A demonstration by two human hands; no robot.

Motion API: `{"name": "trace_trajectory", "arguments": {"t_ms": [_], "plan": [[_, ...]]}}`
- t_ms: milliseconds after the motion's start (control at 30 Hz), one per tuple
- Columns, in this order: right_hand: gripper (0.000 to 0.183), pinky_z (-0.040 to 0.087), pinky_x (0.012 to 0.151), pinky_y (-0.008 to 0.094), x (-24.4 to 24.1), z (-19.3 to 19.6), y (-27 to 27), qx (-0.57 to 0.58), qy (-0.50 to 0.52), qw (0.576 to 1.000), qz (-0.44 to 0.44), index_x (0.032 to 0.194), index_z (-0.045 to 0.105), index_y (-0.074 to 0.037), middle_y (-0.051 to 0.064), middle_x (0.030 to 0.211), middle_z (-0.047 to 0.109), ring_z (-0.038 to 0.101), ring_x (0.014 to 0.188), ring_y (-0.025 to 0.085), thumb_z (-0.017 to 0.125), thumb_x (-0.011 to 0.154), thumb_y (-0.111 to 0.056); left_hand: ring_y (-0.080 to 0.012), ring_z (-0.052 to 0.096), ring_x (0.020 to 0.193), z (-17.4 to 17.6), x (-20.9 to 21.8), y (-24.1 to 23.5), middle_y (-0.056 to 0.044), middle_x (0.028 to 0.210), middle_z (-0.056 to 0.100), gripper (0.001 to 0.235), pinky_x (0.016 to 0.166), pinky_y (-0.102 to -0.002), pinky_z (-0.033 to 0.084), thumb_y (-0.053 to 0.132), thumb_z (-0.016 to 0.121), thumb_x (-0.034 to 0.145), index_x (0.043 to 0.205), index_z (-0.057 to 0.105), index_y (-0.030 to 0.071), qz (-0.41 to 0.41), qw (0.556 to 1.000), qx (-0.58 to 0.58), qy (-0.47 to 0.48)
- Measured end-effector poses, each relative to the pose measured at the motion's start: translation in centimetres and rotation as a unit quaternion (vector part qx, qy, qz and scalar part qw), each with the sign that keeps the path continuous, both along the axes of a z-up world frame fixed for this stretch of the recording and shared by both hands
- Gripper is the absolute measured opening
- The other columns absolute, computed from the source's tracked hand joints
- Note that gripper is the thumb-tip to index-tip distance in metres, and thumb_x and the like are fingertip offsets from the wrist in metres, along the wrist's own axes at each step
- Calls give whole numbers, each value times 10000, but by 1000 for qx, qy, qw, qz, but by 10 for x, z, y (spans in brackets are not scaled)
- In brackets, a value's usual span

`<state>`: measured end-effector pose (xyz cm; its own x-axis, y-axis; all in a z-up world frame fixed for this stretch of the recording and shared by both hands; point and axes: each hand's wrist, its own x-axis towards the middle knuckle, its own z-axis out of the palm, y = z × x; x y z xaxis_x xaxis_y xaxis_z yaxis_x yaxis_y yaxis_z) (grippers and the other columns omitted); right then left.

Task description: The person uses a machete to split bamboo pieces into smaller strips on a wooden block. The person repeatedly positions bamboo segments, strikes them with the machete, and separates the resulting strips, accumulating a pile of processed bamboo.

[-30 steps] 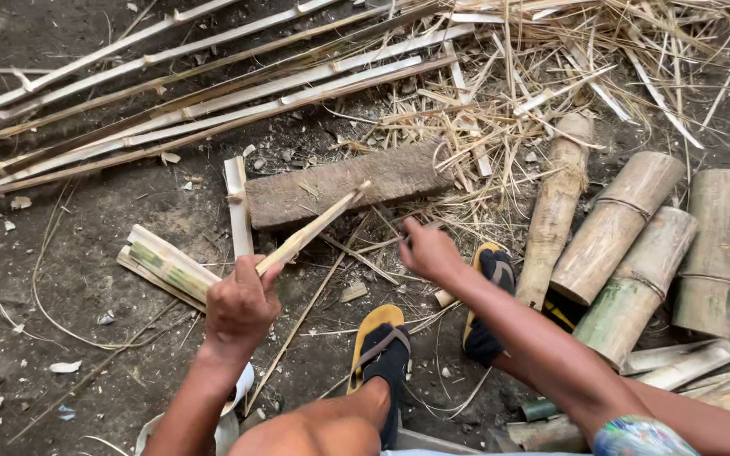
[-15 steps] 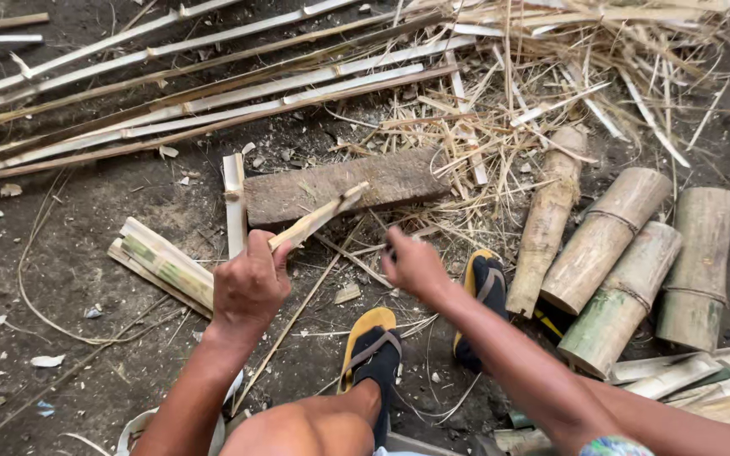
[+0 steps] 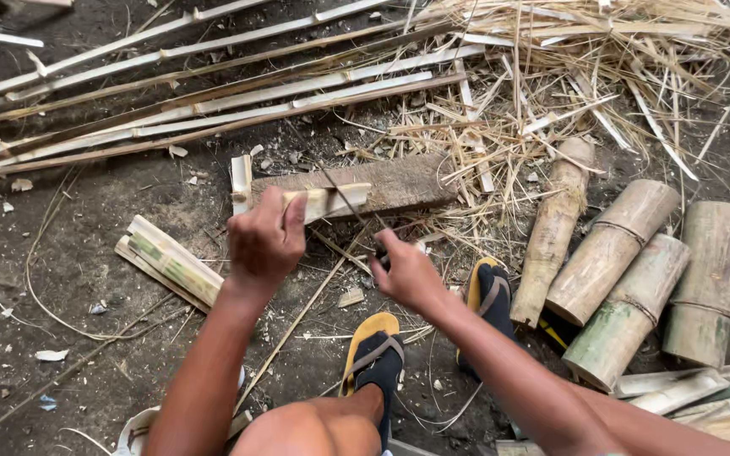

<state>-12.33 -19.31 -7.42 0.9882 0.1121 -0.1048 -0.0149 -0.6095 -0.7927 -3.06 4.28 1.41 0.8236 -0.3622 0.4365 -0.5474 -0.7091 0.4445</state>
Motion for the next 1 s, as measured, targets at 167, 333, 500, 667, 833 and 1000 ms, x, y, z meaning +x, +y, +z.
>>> {"name": "trace_trajectory", "arguments": {"t_ms": [167,333,500,667,833,1000], "plan": [[384,600,608,479,21,-26,4,-36,159,983,-84,1321,482,-96,198,836,723,738,696,357,580,981,-246,-120,466,359,-6,24,-8,-35,493,493,423,304,-277,363,319,512,1130,784,555,80,39,999,-29,3],[381,554,738,541,21,-109,-37,-116,171,976,-70,1189,528,-30,204,843,716,710,790,402,644,956,-309,-165,595,644,0,23,-31,-84,745,623,263,563,-314,509,249,528,1098,1001,653,39,49,971,-232,-28],[421,538,758,561,-29,-110,-25,-102,127,975,-154,1206,591,-45,257,874,705,694,818,451,641,897,-327,-185,445,1104,3,-2,-63,-93,1172,403,226,1039,-352,475,211,528,1098,1241,416,77,-15,826,-553,108],[310,541,695,503,-39,13,1,21,161,975,-153,1067,619,-35,250,774,715,718,728,427,648,891,-288,-193,385,1131,-2,-13,-71,-97,1162,313,276,1031,-422,446,339,459,1123,1140,289,122,0,953,-299,50],[261,571,626,451,-24,100,16,116,13,987,-112,1020,596,-32,194,751,732,764,687,349,649,888,-249,-206,379,1103,-10,-10,-71,-105,1158,305,351,1005,-421,412,423,419,1132,1134,281,100,7,955,-294,30],[268,541,632,489,14,58,18,-25,76,992,-94,1085,572,-35,222,770,709,705,723,418,679,938,-232,-186,389,1089,-15,3,-55,-94,1166,311,345,1032,-379,398,429,402,1169,1145,283,106,11,947,-320,3]]}}
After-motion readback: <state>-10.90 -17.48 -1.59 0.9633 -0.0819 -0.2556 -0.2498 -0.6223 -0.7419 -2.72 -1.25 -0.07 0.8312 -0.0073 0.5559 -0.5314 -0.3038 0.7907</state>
